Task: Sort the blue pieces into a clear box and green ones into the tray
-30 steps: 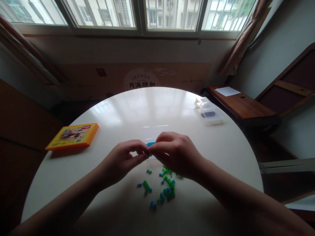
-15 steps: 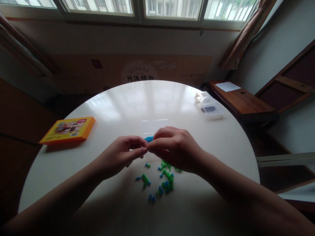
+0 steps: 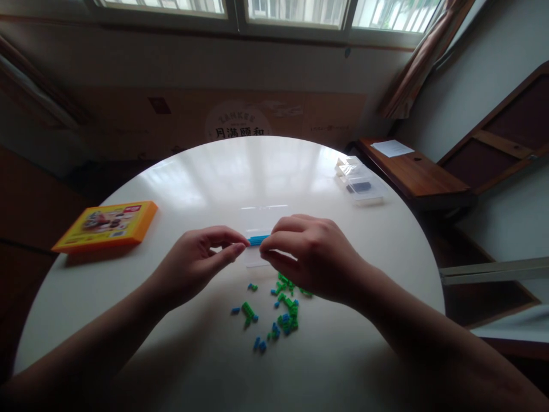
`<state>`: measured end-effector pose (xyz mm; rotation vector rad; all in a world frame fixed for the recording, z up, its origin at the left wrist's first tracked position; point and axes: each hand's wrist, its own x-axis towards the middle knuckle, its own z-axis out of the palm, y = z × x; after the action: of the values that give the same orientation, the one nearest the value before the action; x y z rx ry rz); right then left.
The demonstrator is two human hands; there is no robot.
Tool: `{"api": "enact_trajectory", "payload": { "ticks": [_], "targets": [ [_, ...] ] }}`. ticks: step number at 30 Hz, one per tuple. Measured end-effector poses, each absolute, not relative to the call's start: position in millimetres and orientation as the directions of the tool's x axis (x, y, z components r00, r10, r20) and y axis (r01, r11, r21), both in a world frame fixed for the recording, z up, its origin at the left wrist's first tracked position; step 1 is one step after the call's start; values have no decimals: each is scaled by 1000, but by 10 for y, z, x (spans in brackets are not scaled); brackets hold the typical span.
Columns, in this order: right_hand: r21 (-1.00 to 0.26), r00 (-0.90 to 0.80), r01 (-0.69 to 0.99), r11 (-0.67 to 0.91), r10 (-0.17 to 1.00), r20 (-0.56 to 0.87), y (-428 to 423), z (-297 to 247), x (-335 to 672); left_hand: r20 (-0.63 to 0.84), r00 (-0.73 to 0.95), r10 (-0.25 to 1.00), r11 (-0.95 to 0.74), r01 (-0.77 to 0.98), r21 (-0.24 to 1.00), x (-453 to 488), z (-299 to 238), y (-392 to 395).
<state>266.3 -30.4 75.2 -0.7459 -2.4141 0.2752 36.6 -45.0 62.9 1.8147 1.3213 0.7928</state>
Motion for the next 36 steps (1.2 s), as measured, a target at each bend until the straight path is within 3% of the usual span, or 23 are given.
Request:
{"api": "enact_trajectory", "payload": {
  "ticks": [4,8,16,28,36],
  "targets": [
    [-349,-580,636,688,725,373,-248,702,2672,160,260,952,-293,627,722,323,558,-382],
    [-326,-540,733,597,802,256,-160,614,2644,201,240,950,-312,663,681,310,513,-352],
    [-244,-520,805,541,841,149,-110,498,2539,227,228,947,-322,675,664,285,517,-351],
    [-231,-476,839,493,870,128,-104,469,2518,204,259,944,-328,688,647,273,512,-359],
    [-192,-464,858,477,879,112,-95,444,2500,92,297,950,-293,752,590,286,509,-380]
  ]
}}
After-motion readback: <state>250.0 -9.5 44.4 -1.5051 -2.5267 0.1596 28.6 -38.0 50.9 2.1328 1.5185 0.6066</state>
